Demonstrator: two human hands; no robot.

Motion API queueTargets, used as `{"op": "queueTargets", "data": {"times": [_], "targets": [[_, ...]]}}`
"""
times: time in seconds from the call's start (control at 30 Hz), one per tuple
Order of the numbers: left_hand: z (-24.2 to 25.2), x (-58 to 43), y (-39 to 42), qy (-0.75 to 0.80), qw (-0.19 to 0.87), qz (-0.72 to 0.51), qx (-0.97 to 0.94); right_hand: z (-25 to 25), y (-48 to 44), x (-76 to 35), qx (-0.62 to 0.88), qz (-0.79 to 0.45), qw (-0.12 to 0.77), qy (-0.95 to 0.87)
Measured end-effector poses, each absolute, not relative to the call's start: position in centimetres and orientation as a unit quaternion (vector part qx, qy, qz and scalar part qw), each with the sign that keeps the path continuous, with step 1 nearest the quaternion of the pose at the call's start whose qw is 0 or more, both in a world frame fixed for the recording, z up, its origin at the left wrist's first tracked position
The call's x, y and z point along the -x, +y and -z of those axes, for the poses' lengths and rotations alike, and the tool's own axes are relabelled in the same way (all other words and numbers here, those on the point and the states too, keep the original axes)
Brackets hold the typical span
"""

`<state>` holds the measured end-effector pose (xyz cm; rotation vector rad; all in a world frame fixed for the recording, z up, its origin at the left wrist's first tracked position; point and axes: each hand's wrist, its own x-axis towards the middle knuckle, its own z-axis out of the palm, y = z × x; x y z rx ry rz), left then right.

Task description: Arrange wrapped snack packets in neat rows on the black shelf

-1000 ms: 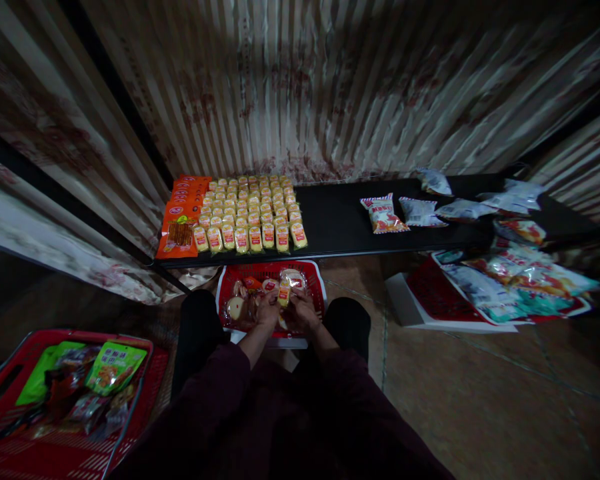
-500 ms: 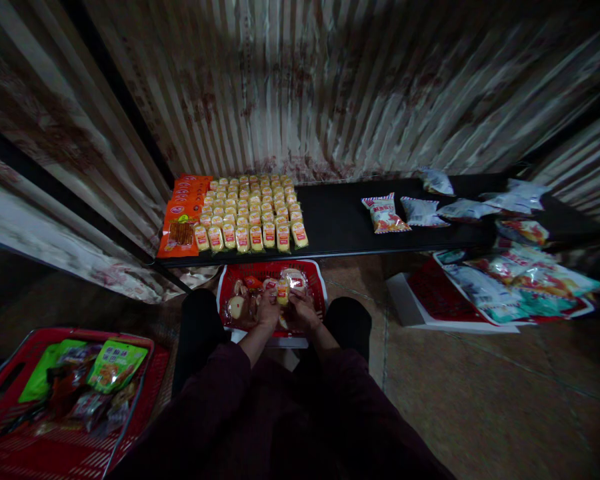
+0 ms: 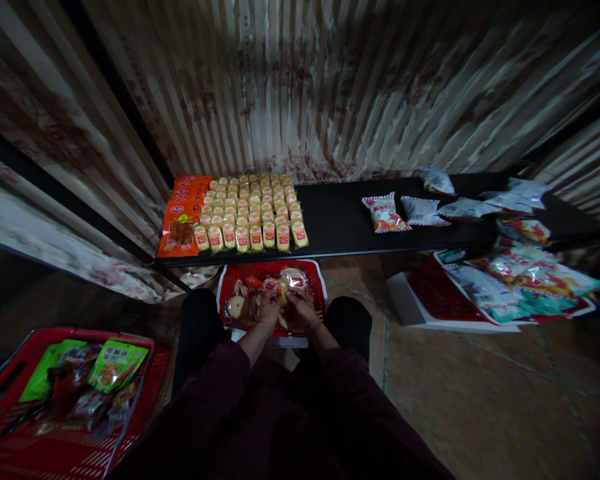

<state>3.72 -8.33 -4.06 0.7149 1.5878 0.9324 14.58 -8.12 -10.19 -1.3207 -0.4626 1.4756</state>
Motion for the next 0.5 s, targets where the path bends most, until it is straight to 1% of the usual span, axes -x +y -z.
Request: {"op": "queueTargets", "data": {"times": [0.2, 0.5], "targets": [[5.3, -3.9, -8.3, 0.656, 0.565, -0.412, -0.285, 9.0, -8.3, -14.5, 0.533, -0.638, 0.523, -0.187], [5.1, -3.5, -8.5, 0.624, 0.611, -0.436, -0.217, 10.4, -8.0, -15.0, 0.525, -0.629, 0.515, -0.251]]}}
